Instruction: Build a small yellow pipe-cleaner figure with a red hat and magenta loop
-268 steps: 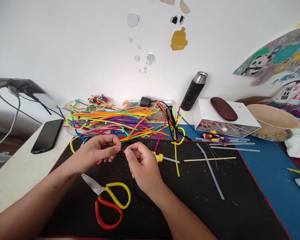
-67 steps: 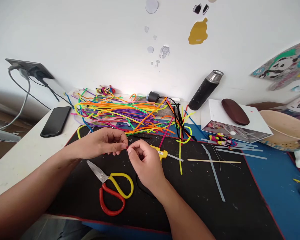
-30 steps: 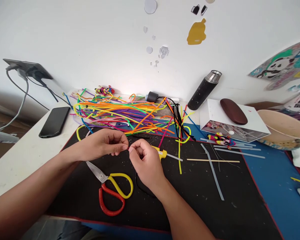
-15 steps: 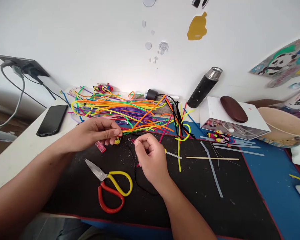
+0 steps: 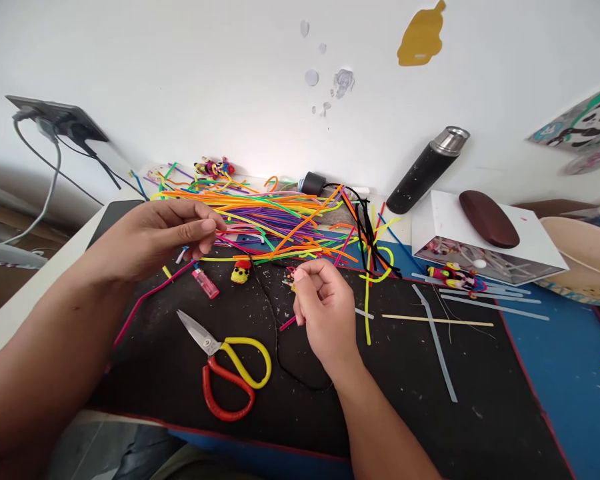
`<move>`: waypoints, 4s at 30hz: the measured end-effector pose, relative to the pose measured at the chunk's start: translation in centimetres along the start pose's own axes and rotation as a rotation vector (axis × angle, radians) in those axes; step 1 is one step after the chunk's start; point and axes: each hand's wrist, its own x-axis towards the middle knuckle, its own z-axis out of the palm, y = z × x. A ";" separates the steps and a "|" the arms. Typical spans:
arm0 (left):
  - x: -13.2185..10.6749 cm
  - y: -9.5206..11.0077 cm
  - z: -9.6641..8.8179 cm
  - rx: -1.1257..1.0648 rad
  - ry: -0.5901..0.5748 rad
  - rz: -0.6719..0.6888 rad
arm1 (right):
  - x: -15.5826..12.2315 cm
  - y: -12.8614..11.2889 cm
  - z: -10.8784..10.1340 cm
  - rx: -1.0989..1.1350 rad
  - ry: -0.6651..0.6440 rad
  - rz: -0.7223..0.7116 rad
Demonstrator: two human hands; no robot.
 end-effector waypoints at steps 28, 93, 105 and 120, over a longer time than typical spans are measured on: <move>0.5 0.2 -1.0 0.068 -0.091 -0.020 | -1.1 1.0 0.9 -0.148 -0.102 0.101; -0.3 -0.9 4.3 0.205 -0.432 -0.094 | -0.6 1.6 1.2 -0.320 -0.188 0.016; -0.2 -1.5 4.4 0.213 -0.467 -0.126 | -0.6 1.6 1.2 -0.353 -0.226 0.022; -0.1 -1.5 4.9 0.001 -0.372 -0.146 | -0.7 1.8 1.1 -0.269 -0.237 0.033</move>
